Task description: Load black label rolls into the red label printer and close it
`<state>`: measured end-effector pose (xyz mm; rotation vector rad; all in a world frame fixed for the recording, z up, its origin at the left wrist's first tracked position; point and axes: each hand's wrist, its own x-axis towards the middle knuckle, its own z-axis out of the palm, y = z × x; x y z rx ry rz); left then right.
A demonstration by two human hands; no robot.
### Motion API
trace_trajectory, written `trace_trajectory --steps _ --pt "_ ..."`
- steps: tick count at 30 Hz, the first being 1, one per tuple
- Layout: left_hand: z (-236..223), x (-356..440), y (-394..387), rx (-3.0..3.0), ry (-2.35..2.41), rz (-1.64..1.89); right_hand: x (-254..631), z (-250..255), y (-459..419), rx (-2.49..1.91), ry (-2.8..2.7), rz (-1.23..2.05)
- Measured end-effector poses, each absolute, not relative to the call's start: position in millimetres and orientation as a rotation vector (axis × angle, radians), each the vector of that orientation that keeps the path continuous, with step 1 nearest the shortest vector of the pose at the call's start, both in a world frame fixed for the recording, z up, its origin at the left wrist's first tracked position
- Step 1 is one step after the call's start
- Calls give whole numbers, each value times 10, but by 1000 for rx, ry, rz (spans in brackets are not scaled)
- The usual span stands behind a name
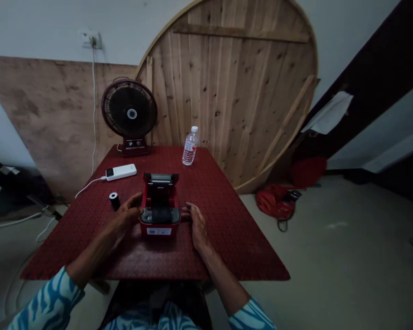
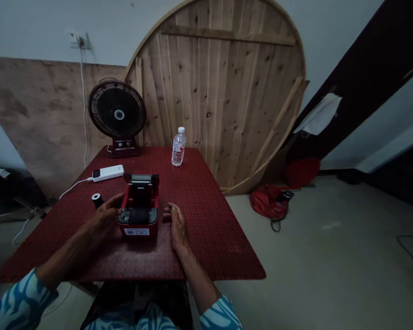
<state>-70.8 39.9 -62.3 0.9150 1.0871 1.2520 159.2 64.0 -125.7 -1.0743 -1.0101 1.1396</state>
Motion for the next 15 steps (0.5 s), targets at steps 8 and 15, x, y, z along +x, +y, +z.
trace_trajectory --steps 8,15 --pt "-276 -761 592 1891 1409 1029 1565 -1180 640 -1029 -973 1199" --pt "-31 -196 1139 2547 1575 -128 1582 -1175 654 -1014 -958 1232"
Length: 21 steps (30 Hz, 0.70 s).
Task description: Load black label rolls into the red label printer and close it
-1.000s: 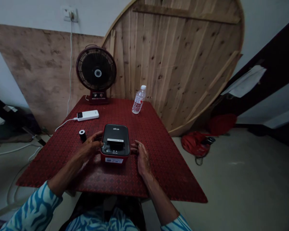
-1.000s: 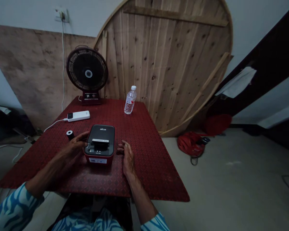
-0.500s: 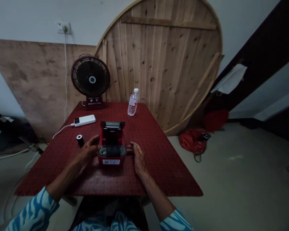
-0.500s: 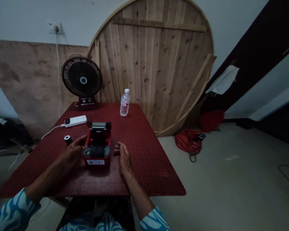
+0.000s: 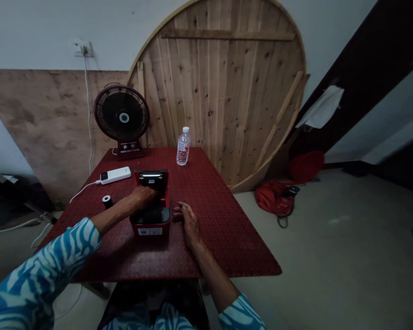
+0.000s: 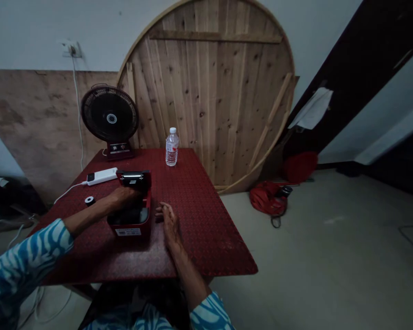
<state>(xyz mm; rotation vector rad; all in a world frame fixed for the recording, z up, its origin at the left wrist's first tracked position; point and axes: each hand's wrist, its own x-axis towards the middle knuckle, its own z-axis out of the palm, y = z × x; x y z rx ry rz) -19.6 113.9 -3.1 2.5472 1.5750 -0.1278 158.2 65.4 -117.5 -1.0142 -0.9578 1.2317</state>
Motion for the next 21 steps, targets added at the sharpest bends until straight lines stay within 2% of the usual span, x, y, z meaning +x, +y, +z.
trace_trajectory --steps 4,13,18,21 --pt "-22 -163 1193 2548 1579 -263 1568 -1142 646 -1003 -940 1260" --pt "18 -263 1264 2552 1432 -317 1542 -1120 645 -987 -933 1274" --pt "69 -264 1194 2597 1413 -241 1558 -1227 692 -952 -946 1284" --pt "166 -355 983 2631 1447 13 1566 -1241 701 -954 -945 1259"
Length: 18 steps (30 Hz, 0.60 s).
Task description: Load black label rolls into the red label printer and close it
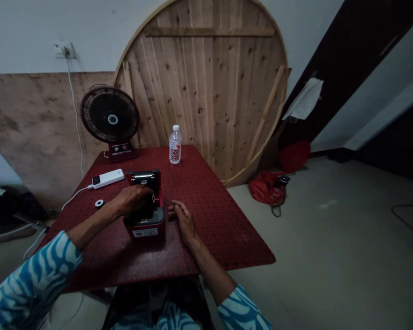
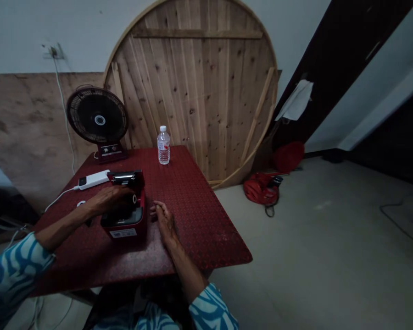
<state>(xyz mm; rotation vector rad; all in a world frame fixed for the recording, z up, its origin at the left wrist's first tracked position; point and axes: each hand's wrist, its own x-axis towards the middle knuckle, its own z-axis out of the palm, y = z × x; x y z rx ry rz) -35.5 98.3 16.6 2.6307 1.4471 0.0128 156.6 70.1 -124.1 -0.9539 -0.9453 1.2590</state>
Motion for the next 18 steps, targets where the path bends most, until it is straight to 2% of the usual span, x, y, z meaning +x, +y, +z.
trace_trajectory --steps 4,6,11,14,18 --pt "289 -445 700 2391 1272 645 1600 -1162 710 -983 -912 1197" --pt "304 -418 595 2109 1107 800 1636 -1033 693 -992 -930 1125" --pt "180 -162 434 1710 848 891 1769 -529 494 -782 -1278 1176" --pt "68 -37 405 1906 886 989 1859 -372 379 -794 -1434 1249" --pt "-70 -14 391 2206 977 1019 1897 -442 374 -888 -1463 1155"
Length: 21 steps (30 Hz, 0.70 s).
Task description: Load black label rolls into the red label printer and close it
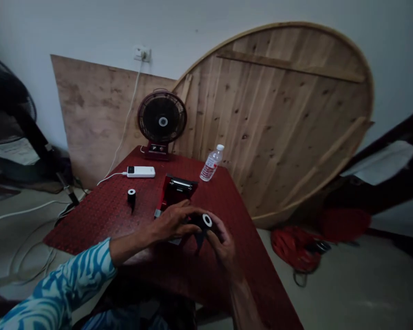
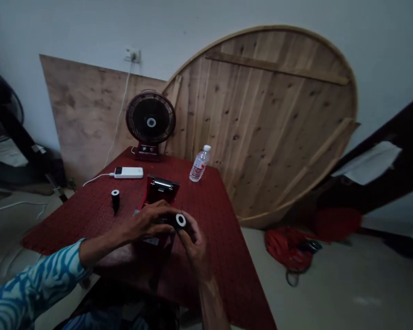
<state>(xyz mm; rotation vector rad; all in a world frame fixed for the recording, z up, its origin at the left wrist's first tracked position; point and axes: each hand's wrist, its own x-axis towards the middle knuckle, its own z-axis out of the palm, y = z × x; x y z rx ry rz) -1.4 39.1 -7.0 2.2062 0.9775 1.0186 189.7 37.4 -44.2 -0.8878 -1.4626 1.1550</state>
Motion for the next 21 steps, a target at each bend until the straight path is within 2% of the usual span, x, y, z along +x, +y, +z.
trace_trajectory --steps 7,10,14,17,21 --pt "-117 -110 230 2300 1113 947 1776 -552 386 -966 -1484 1033" --pt "-91 -428 203 2163 1160 1216 1896 -542 515 -1050 -1430 868" --pt "-302 -1185 320 1598 1620 1683 2235 -750 852 -1196 -1308 680" --pt "-664 -1617 460 1403 1716 1561 2434 -1087 1066 -1304 -1296 660" --pt "-1071 -1739 600 1357 1622 1400 2503 -1426 1177 -1354 -1420 637"
